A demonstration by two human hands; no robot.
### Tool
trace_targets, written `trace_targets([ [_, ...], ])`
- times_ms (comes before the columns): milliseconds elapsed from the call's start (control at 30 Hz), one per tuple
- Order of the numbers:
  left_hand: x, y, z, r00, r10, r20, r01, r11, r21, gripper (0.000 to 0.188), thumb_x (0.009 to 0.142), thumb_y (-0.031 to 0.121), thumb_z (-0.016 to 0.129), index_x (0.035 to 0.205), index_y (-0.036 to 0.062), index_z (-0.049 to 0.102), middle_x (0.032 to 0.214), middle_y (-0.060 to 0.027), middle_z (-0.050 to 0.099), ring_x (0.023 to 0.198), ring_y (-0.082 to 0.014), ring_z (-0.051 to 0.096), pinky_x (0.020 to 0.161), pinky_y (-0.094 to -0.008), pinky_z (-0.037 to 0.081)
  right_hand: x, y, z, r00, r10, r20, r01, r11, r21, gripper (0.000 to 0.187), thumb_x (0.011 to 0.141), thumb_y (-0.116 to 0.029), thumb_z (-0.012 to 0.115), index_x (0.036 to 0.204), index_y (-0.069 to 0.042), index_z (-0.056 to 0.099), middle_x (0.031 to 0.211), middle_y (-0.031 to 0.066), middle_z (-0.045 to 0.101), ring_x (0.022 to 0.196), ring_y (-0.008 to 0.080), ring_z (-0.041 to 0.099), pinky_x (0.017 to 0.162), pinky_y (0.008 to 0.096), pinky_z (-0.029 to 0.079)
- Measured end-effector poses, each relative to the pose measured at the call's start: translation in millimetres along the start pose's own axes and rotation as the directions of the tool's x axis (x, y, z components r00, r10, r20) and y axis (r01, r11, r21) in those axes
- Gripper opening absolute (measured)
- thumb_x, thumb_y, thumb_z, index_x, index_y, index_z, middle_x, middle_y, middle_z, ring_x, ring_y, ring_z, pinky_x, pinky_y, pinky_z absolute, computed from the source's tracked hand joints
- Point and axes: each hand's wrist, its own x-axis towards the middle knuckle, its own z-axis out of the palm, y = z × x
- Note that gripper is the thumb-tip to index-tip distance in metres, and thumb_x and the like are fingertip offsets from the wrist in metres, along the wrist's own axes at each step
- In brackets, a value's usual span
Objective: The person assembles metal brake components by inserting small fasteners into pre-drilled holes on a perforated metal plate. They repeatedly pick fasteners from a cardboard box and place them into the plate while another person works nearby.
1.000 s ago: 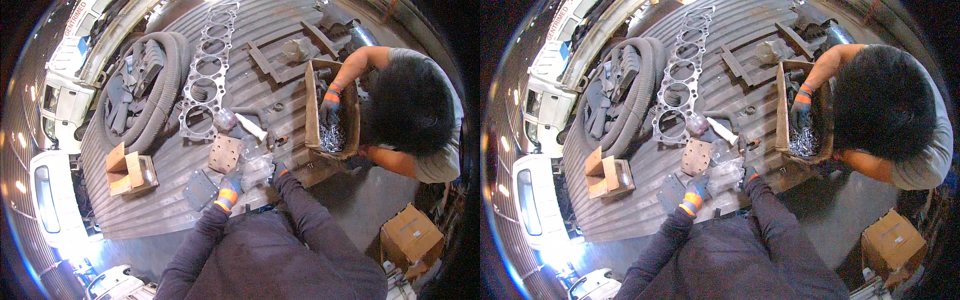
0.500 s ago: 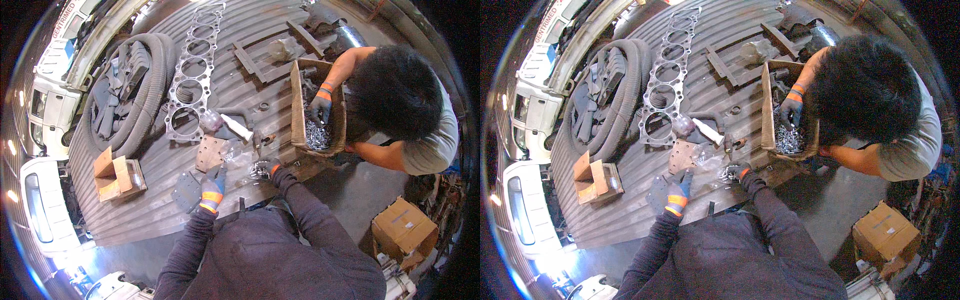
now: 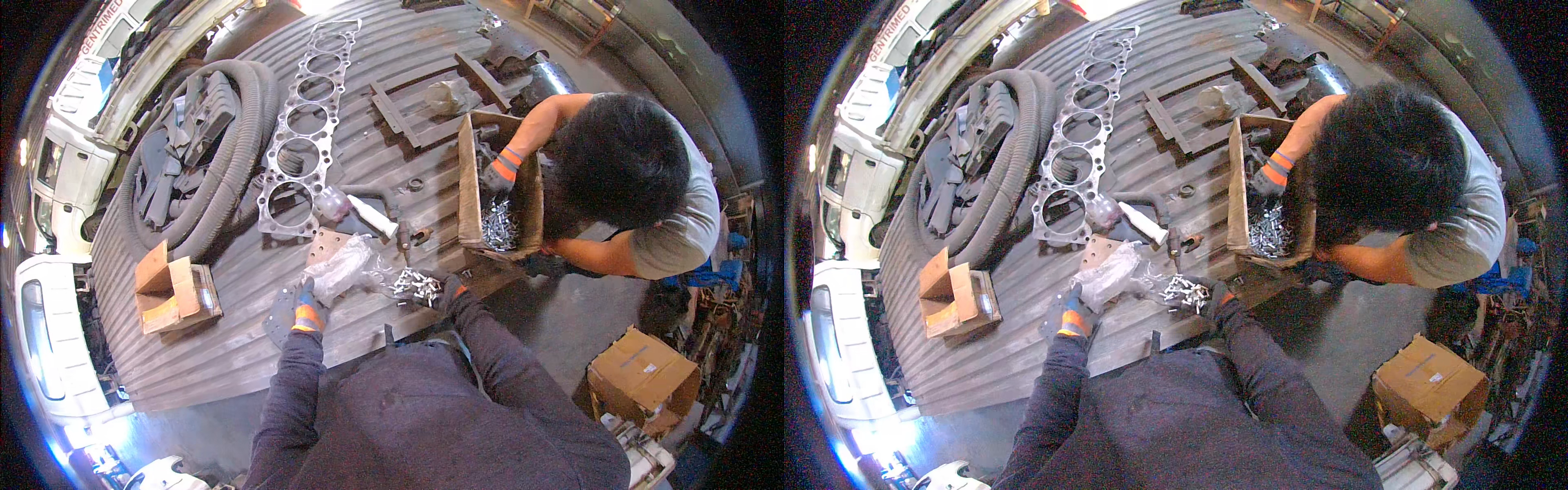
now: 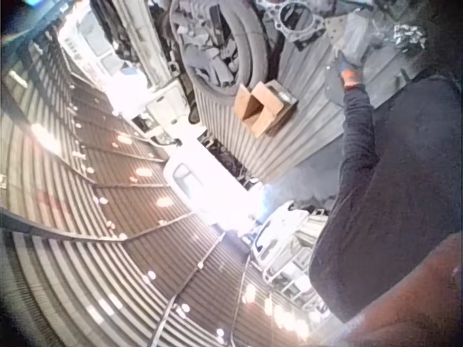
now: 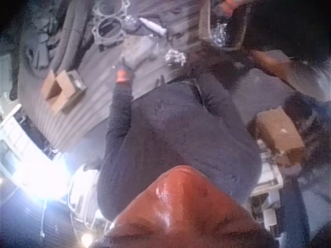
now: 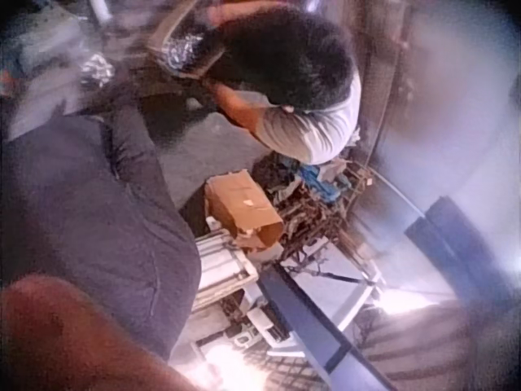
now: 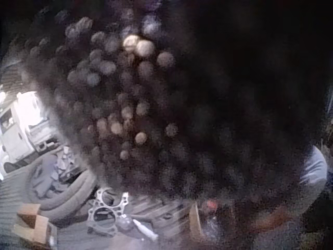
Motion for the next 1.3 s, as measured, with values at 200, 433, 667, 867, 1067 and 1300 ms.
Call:
trace_targets([
  [200,51,-64,-140,0.957,-0.290,0.001,0.289,0.953,-0.087,0.060,0.093,0.064,0.050,0.141,0.0291,0.050,0.141,0.0008,0.054,0.111,-0.0245,0.057,0.090,-0.0479,0.046,-64,7,77,0.965,0.116,0.234,-0.167,0.962,0.214,0.040,0.102,-0.020,0.048,0.134,0.003,0.056,0.134,0.0220,0.060,0.115,0.0397,0.063,0.095,0.0576,0.053],
  [433,-62,-49,-14,0.980,-0.201,-0.014,0.201,0.973,0.118,0.058,0.099,0.049,0.049,0.147,0.0189,0.041,0.144,-0.0113,0.050,0.120,-0.0418,0.054,0.098,-0.0548,0.046,22,22,-31,0.999,0.028,-0.028,-0.026,0.996,0.082,0.034,0.100,-0.026,0.057,0.122,-0.002,0.064,0.109,0.0137,0.073,0.084,0.0317,0.072,0.070,0.0513,0.061],
  [667,-84,-40,-44,0.933,-0.179,0.314,0.160,0.983,0.086,0.053,0.102,0.039,0.045,0.148,0.0153,0.040,0.147,-0.0171,0.046,0.120,-0.0417,0.054,0.099,-0.0558,0.046,14,21,-22,0.991,-0.082,-0.102,0.046,0.948,-0.314,0.038,0.095,-0.042,0.062,0.109,-0.007,0.066,0.081,0.0069,0.071,0.058,0.0212,0.067,0.047,0.0356,0.055],
  [867,-96,-29,-34,0.926,-0.178,0.333,0.185,0.983,0.010,0.050,0.102,0.035,0.042,0.149,0.0154,0.039,0.145,-0.0181,0.046,0.118,-0.0402,0.054,0.101,-0.0564,0.045,-61,21,74,1.000,-0.001,-0.018,-0.004,0.963,-0.270,0.032,0.098,-0.041,0.061,0.108,-0.011,0.067,0.096,0.0086,0.071,0.077,0.0225,0.071,0.059,0.0393,0.058],
  [1067,-78,-35,-21,0.893,-0.234,0.384,0.205,0.972,0.115,0.053,0.101,0.038,0.046,0.148,0.0139,0.040,0.140,-0.0174,0.050,0.112,-0.0381,0.057,0.093,-0.0516,0.049,-62,32,87,0.925,-0.344,-0.162,0.195,0.795,-0.574,0.024,0.091,-0.042,0.067,0.097,-0.019,0.070,0.068,-0.0015,0.060,0.048,0.0150,0.054,0.040,0.0319,0.041],
  [1300,-124,-29,116,0.884,-0.132,0.449,-0.151,0.827,0.541,0.044,0.100,0.031,0.056,0.137,0.0076,0.055,0.116,-0.0108,0.069,0.091,-0.0217,0.066,0.079,-0.0371,0.055,-74,-5,-18,0.930,-0.204,-0.307,0.036,0.879,-0.476,0.029,0.089,-0.047,0.070,0.090,-0.019,0.069,0.062,-0.0023,0.054,0.044,0.0129,0.047,0.041,0.0294,0.039],
])
